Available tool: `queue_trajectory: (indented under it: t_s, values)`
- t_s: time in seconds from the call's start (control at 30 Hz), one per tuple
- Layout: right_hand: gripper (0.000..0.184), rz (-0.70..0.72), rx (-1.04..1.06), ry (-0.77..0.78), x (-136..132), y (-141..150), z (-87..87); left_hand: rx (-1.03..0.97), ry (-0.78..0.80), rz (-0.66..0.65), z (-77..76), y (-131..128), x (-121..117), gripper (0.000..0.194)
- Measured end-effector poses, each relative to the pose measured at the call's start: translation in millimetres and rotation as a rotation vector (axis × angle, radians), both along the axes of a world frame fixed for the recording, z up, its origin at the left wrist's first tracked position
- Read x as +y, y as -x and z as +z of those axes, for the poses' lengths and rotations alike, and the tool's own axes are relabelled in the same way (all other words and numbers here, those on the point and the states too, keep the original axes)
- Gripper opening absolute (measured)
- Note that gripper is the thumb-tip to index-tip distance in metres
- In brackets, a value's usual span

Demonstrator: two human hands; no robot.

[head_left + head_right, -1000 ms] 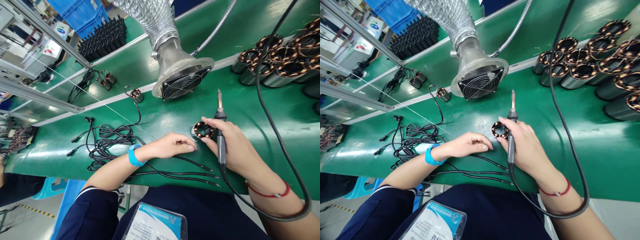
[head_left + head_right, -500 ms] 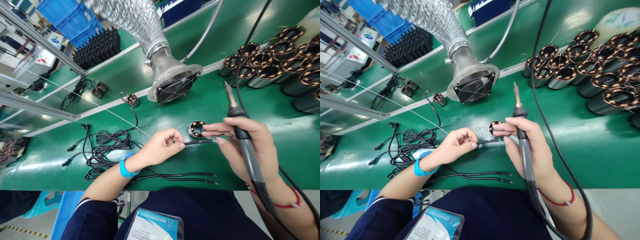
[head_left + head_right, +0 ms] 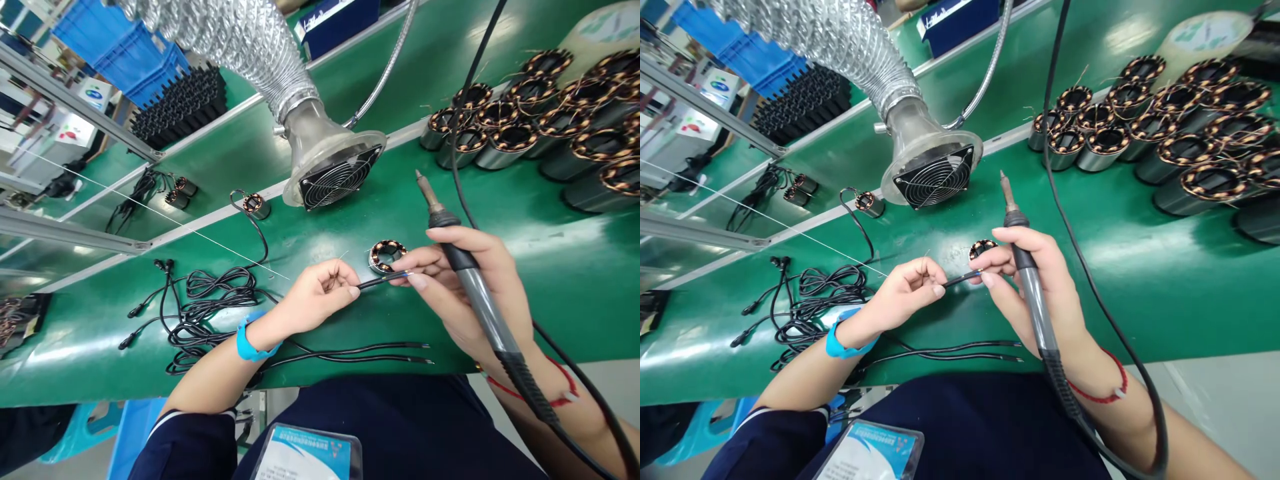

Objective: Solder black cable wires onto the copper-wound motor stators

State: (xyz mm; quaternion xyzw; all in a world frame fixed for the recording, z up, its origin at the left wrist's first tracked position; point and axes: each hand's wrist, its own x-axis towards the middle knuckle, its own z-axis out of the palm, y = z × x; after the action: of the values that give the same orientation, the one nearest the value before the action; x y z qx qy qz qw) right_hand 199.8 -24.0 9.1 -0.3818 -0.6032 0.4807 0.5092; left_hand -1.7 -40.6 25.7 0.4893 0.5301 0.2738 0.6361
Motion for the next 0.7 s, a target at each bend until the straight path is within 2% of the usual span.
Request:
queue_trajectory:
  t_s: [0.13,0.23,0.37,0.57,0.7]
  values:
    - [0.033,0.020,-0.013,0.020,2.1,1.0,-4.0,0.061,-0.160,-0.044,0.8,-1.4,-0.1,0.031]
    - [0.035,0.105,0.052,0.087,2.6,4.6,-7.7,0.135,-0.309,-0.138,4.4,-5.3,1.5,0.045]
    - [0.042,0.107,0.109,0.112,0.7,9.4,-9.4,0.196,-0.321,-0.225,8.4,-11.0,4.6,0.048]
    - [0.037,0.108,0.049,-0.011,0.4,9.4,-2.6,0.107,-0.199,-0.252,12.1,-13.3,8.2,0.041]
    - [0.032,0.119,-0.002,-0.110,3.5,9.5,-1.6,-0.141,0.137,-0.222,11.1,-15.8,10.4,0.039]
